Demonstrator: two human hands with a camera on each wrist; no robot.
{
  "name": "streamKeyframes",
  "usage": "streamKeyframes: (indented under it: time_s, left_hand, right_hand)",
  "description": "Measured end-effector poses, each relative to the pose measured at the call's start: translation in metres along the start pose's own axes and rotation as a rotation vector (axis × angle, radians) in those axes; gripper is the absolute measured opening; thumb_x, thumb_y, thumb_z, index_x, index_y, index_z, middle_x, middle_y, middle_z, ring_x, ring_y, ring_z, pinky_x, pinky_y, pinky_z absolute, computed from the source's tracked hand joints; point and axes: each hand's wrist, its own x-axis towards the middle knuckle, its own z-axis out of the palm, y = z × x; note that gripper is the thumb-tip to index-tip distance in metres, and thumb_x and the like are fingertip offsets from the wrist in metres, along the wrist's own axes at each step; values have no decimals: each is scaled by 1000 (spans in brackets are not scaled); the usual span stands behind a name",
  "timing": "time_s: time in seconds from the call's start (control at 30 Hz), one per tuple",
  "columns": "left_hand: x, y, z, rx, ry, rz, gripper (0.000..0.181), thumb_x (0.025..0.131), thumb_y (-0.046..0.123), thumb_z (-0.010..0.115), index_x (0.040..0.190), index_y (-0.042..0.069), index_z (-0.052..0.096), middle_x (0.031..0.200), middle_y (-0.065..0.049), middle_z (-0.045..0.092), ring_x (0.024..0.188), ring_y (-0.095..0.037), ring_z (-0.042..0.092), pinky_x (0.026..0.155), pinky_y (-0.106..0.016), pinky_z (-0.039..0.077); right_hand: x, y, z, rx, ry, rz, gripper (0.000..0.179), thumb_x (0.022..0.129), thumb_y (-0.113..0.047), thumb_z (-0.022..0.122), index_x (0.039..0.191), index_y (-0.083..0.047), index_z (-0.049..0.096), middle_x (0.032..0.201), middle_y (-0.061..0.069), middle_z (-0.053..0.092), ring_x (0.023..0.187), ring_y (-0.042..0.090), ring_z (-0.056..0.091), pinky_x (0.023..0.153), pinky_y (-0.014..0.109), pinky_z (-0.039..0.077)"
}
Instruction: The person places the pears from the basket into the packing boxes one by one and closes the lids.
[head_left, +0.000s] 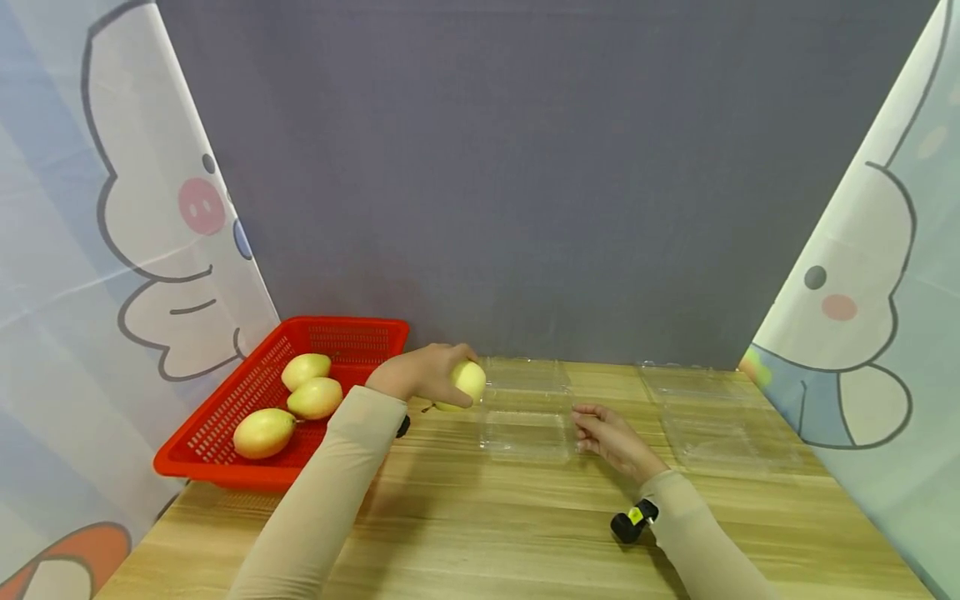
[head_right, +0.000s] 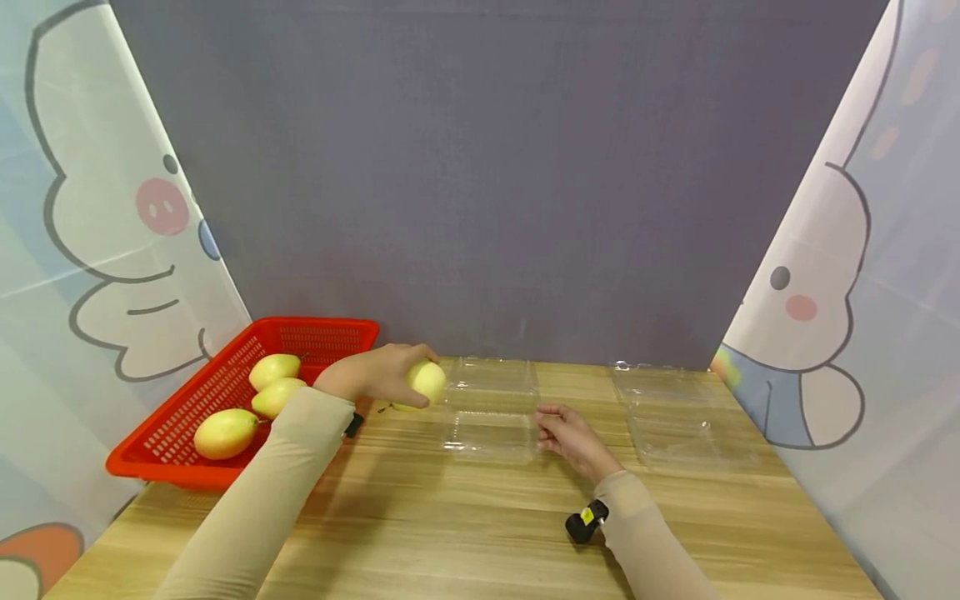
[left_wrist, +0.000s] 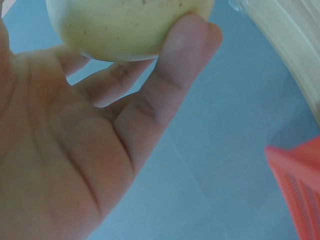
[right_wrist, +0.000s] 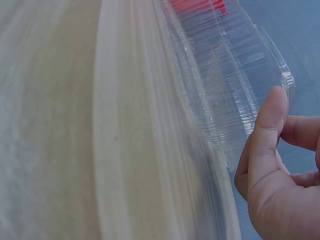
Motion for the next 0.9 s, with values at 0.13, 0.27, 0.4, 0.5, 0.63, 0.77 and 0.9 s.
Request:
streamKeyframes:
  time_s: [0.13, 0.27, 0.4, 0.5, 0.63, 0.77, 0.9]
  left_hand:
    - [10, 7, 6, -29, -4, 6, 55, 78, 32, 74, 130, 21, 59, 107, 0, 62, 90, -19, 56, 69, -35, 50]
    - [18, 15, 12, -38, -8, 26, 56, 78, 32, 75, 130, 20, 58, 105, -1, 62, 88, -19, 57, 69, -34, 50]
    - [23, 21, 18, -47, -9, 51, 54, 78, 31, 75, 128, 19, 59, 104, 0, 63, 86, -17, 58, 71, -33, 50]
    - [27, 25, 22, -60, -6, 66, 54, 78, 31, 75, 128, 18, 59, 104, -1, 63, 86, -18, 58, 72, -33, 49]
    - [33, 28, 28, -67, 4, 82, 56, 78, 31, 76, 129, 17, 59, 105, -3, 64, 88, -20, 57, 71, -34, 49]
    - [39, 31, 35, -65, 22, 114, 57, 78, 32, 77, 130, 17, 59, 106, -4, 65, 88, -20, 57, 71, -34, 49]
    - [44, 34, 42, -91, 37, 137, 59, 80, 33, 76, 133, 14, 57, 107, -3, 65, 85, -17, 59, 69, -32, 50]
  right_hand:
    - [1, 1, -1, -7, -2, -3, 53, 108, -14, 46, 146, 14, 23, 100, 9, 47, 76, 9, 48, 66, 21, 52]
    - [0, 1, 0, -11, 4, -1, 53, 108, -14, 46, 146, 14, 23, 101, 9, 47, 76, 9, 48, 66, 21, 52]
    - [0, 1, 1, -13, 7, 0, 53, 108, -15, 46, 146, 14, 23, 99, 9, 48, 76, 9, 48, 66, 21, 52]
    - [0, 1, 1, -11, 12, 0, 52, 108, -14, 46, 146, 14, 24, 99, 8, 48, 76, 10, 48, 66, 21, 52]
    - [1, 1, 2, -8, 17, 1, 52, 108, -14, 47, 146, 13, 24, 99, 8, 48, 76, 10, 48, 65, 21, 52]
    - [1, 1, 1, -4, 20, 5, 52, 108, -15, 47, 146, 13, 25, 100, 9, 48, 76, 10, 48, 65, 22, 52]
    - [1, 0, 1, -3, 29, 10, 51, 108, -14, 47, 145, 13, 25, 100, 9, 48, 76, 10, 48, 65, 22, 52]
